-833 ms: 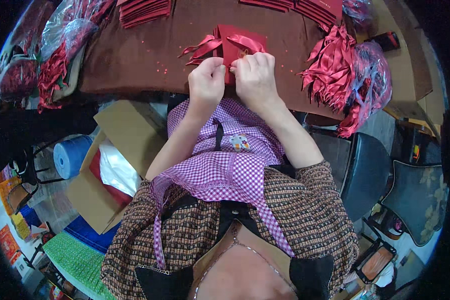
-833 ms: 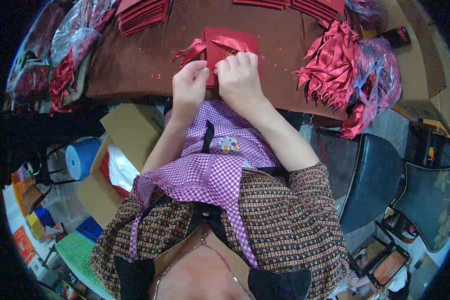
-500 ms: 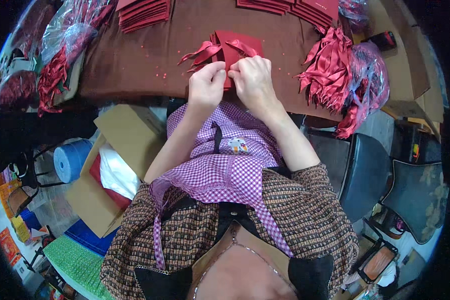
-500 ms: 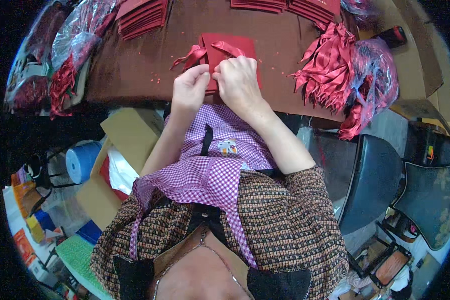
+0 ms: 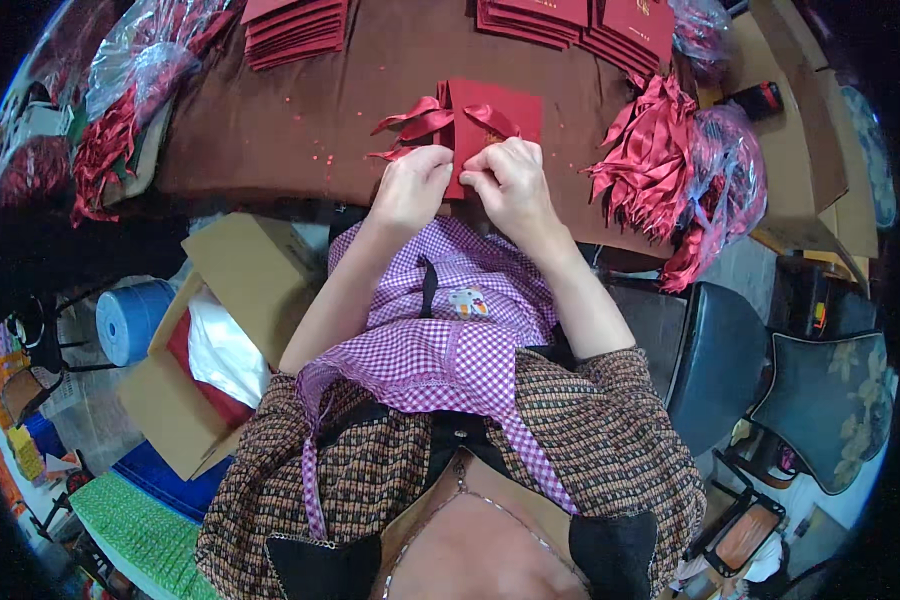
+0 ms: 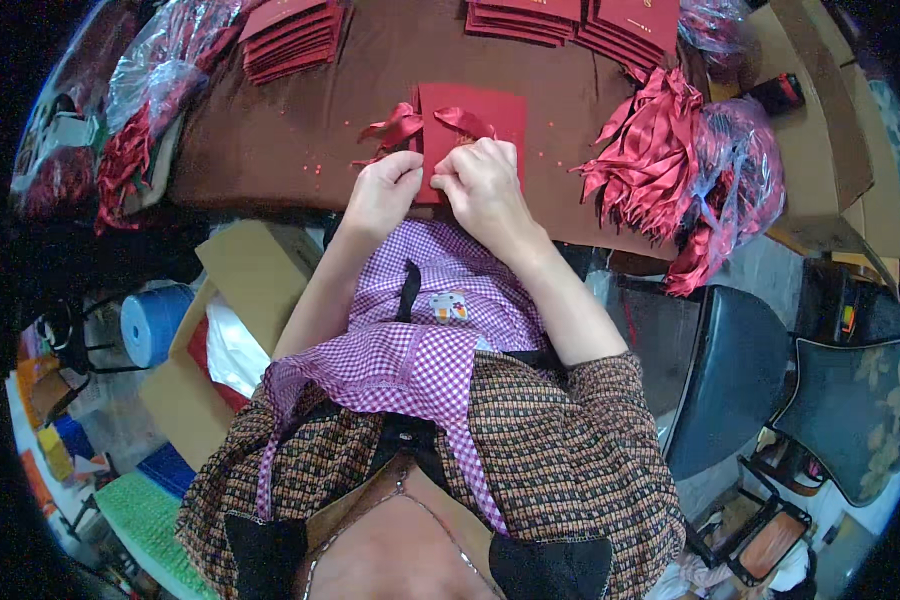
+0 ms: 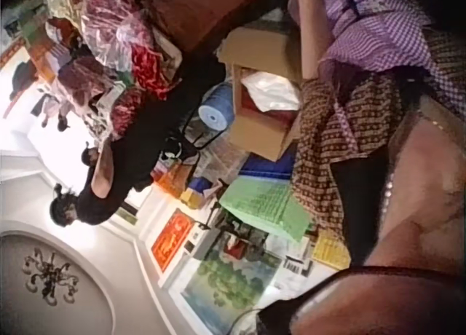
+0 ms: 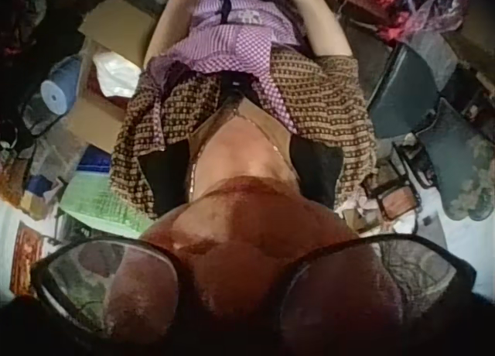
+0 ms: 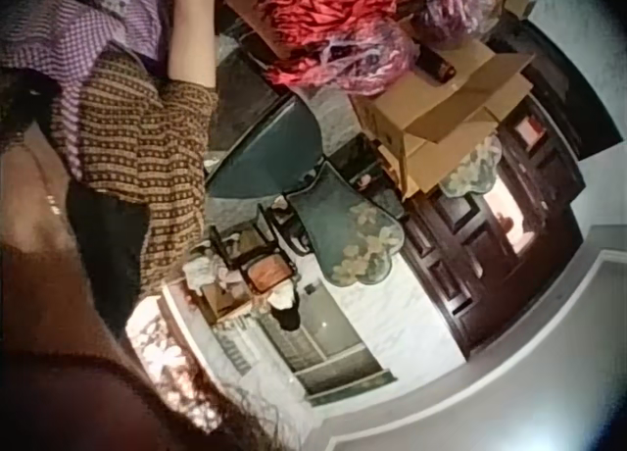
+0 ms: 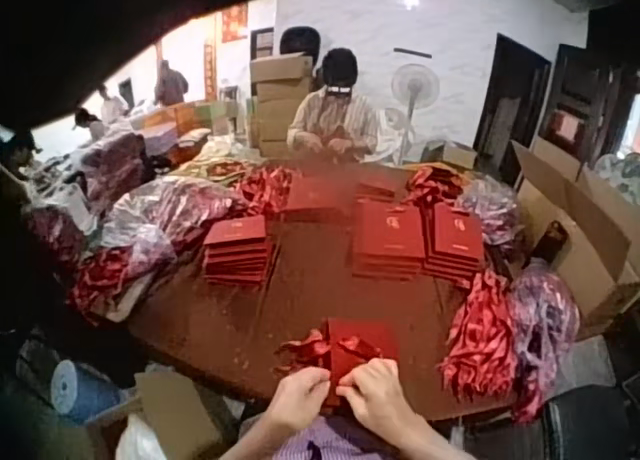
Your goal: The person picks up a red envelope and threads a red ribbon through its pre-cut holes. They tie the ribbon into a bow on the front and place the finished item onto a stack before repeating the process.
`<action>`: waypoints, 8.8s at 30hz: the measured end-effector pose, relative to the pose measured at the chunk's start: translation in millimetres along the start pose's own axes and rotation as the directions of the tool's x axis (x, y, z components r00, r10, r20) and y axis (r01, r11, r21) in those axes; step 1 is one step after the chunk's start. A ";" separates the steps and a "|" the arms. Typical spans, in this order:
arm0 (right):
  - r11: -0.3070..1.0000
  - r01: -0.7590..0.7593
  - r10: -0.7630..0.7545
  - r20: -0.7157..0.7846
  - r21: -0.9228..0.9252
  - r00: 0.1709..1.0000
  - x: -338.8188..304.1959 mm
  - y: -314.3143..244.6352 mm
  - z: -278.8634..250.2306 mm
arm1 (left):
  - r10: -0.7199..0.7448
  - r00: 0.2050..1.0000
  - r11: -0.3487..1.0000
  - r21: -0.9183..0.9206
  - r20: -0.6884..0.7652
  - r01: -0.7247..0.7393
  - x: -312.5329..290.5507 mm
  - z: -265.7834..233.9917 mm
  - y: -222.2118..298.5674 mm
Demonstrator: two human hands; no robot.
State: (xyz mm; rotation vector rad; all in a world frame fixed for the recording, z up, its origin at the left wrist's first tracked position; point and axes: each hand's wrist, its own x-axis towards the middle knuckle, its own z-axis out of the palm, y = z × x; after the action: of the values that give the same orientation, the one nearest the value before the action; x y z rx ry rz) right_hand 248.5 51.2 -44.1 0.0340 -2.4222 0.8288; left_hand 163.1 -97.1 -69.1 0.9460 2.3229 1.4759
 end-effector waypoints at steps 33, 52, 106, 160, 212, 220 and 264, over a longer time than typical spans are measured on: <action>0.972 0.232 -0.228 0.351 0.032 0.908 27.5 61.8 -7.0 | 0.173 0.913 0.974 0.204 -0.369 -0.102 -16.1 -14.7 -15.0; 0.872 -0.018 0.129 0.194 -0.489 0.973 34.9 82.3 -5.6 | 0.250 0.965 0.879 0.437 -0.079 -0.192 -26.3 15.8 -1.9; 0.878 0.043 0.223 0.486 -0.477 0.845 200.8 196.2 -45.1 | 0.460 0.805 0.397 0.724 0.376 -0.565 363.0 35.3 3.4; 0.890 -0.436 0.418 0.143 0.134 0.897 335.8 88.4 199.4 | -0.689 0.724 0.711 -0.220 -0.025 0.668 237.7 -259.4 -125.8; 0.939 -0.234 0.304 0.285 -0.254 0.909 126.7 -12.5 -27.4 | -0.359 0.923 0.761 -0.616 -0.138 0.205 92.0 -50.8 -18.6; 0.946 -0.178 0.282 0.414 -0.272 0.865 132.8 -19.9 -24.1 | -0.082 0.931 0.771 -0.614 -0.355 -0.167 116.9 -80.7 10.1; 0.906 0.395 -0.361 0.205 -0.156 0.910 53.7 27.2 60.3 | -0.074 0.860 0.992 -0.129 -0.504 0.009 94.3 -90.7 -85.1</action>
State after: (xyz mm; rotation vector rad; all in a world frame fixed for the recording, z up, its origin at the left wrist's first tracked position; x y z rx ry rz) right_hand 167.3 47.1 -69.7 0.5066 -2.5260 0.4237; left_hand 11.2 -127.6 -87.8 0.5058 2.5266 2.0224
